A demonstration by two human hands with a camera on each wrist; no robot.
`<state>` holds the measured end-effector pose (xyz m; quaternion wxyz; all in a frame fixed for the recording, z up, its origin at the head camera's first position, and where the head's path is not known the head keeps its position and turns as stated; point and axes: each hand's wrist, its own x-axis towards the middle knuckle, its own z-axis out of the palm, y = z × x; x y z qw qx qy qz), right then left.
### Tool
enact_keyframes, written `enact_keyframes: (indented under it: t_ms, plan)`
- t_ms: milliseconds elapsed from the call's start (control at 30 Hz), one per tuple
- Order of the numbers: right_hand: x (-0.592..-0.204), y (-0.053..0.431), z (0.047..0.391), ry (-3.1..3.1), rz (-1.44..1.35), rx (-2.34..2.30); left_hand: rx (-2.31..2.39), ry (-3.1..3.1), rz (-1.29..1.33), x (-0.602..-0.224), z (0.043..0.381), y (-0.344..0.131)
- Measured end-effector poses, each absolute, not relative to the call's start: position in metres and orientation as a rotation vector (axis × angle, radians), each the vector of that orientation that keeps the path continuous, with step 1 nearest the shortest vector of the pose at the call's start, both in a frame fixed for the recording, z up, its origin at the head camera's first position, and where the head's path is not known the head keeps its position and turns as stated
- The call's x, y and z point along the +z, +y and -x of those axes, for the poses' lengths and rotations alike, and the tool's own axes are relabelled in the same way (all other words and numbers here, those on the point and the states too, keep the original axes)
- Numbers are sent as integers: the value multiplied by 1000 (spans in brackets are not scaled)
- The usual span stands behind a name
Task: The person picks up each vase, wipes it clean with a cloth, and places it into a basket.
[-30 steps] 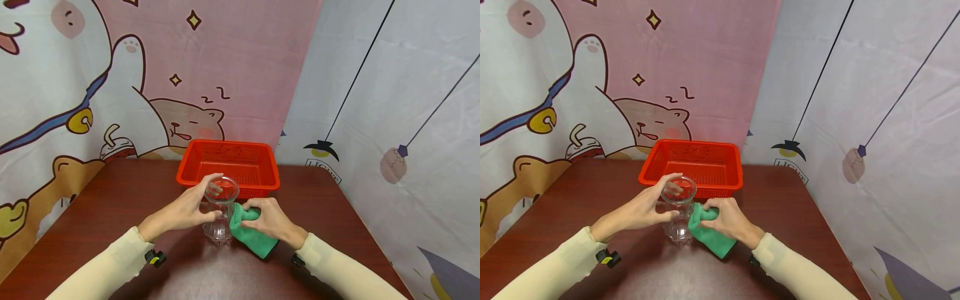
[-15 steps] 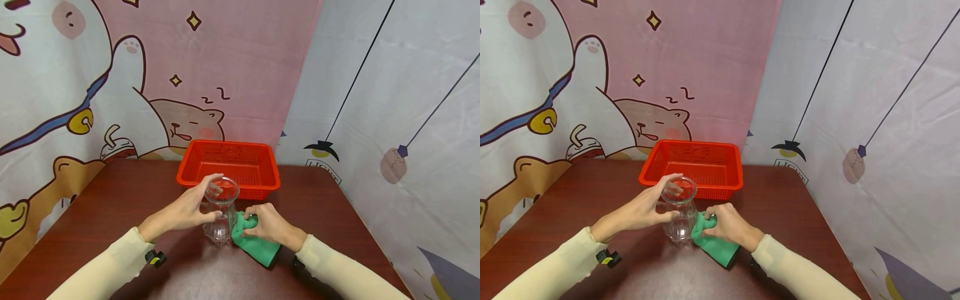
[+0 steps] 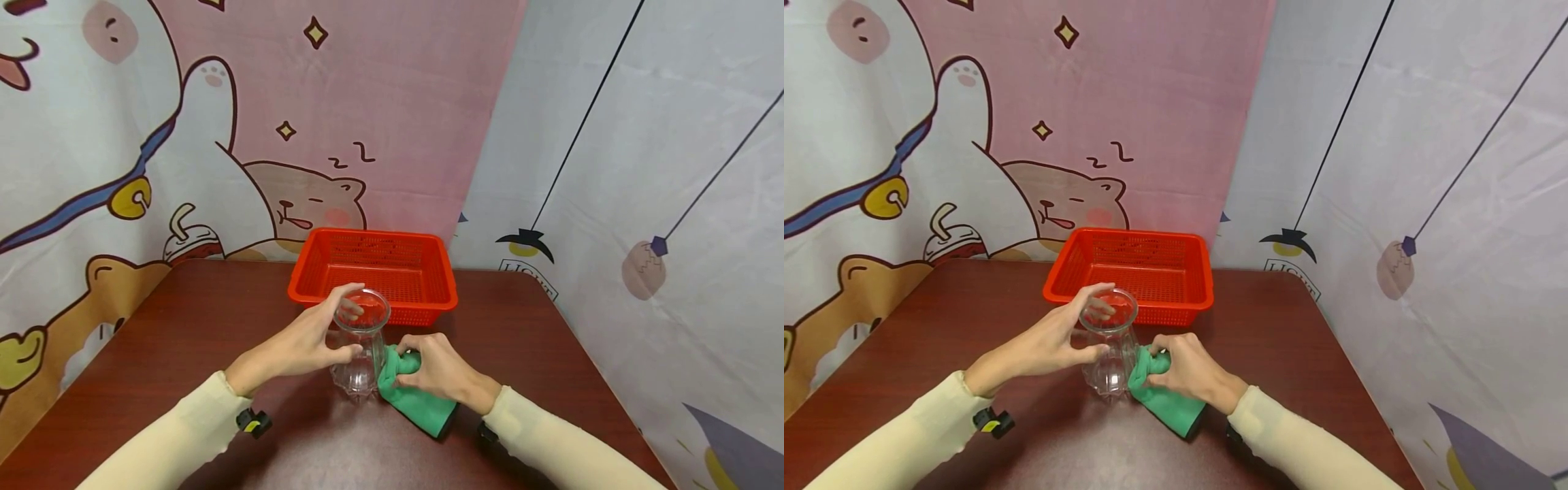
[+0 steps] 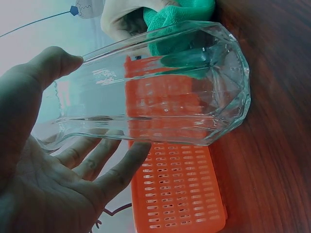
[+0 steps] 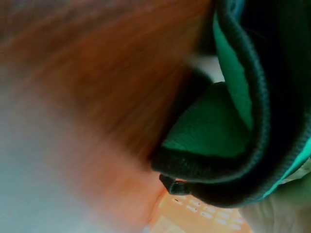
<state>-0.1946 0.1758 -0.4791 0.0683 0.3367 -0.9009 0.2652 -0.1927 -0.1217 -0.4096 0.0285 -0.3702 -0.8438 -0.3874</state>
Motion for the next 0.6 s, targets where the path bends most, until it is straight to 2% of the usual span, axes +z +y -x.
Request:
enact_keyframes:
  t_ms: [600]
  plan:
    - [-474,174,194,-2571,-1018,938,-1195,-2621,1123,-408,191,-122]
